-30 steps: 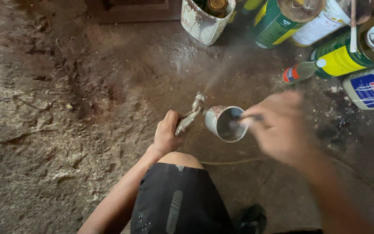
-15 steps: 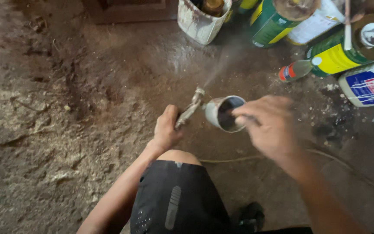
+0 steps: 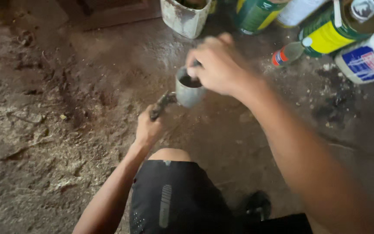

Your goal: The person prepares and applies varnish using a spray gun. The person pours liquid from a bottle into the spray gun's cup, mixes it with a brush, and then sprays the varnish onto a piece of wood while adjusting the spray gun.

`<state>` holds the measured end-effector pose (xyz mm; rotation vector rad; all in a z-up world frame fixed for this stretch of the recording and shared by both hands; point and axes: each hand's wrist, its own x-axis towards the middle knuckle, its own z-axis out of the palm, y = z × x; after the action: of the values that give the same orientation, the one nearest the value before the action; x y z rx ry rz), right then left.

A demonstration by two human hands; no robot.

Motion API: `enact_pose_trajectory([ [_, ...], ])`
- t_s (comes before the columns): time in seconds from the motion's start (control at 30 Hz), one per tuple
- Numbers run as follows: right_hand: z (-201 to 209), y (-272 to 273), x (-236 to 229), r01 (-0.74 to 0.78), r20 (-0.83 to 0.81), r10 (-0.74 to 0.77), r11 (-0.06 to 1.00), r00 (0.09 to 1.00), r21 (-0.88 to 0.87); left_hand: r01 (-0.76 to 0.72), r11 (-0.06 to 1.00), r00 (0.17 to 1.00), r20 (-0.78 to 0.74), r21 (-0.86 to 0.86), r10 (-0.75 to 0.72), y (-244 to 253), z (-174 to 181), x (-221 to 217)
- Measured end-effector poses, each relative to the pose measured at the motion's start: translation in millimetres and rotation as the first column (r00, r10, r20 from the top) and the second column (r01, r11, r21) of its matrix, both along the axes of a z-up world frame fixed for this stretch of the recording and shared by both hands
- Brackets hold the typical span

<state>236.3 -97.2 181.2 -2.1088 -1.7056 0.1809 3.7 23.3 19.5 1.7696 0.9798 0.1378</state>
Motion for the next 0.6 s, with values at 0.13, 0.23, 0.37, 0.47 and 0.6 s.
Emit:
enact_pose_trajectory([
  [0.13, 3, 20, 5, 0.016, -0.047, -0.018, 0.998, 0.999, -0.059, 0.004, 0.997, 0.999, -0.053, 0.080, 0.001, 14, 6, 0],
  [0.23, 3, 24, 2, 0.003, -0.054, -0.004, 1.000, 0.999, -0.029, -0.025, 1.000, 0.997, -0.070, 0.000, 0.025, 19, 8, -5],
  [0.37, 1, 24, 0, 0.003, -0.050, -0.002, 1.000, 0.999, 0.026, -0.065, 0.997, 0.998, -0.006, 0.033, 0.065, 19, 8, -9],
  [0.47, -2, 26, -1, 0.001, -0.035, -0.001, 1.000, 0.999, 0.010, -0.059, 0.993, 0.998, -0.010, 0.103, 0.060, 22, 5, -9],
  [0.6, 0, 26, -3, 0.008, -0.024, -0.008, 1.000, 1.000, 0.011, -0.056, 0.991, 0.998, -0.009, 0.118, 0.058, 20, -1, -11],
])
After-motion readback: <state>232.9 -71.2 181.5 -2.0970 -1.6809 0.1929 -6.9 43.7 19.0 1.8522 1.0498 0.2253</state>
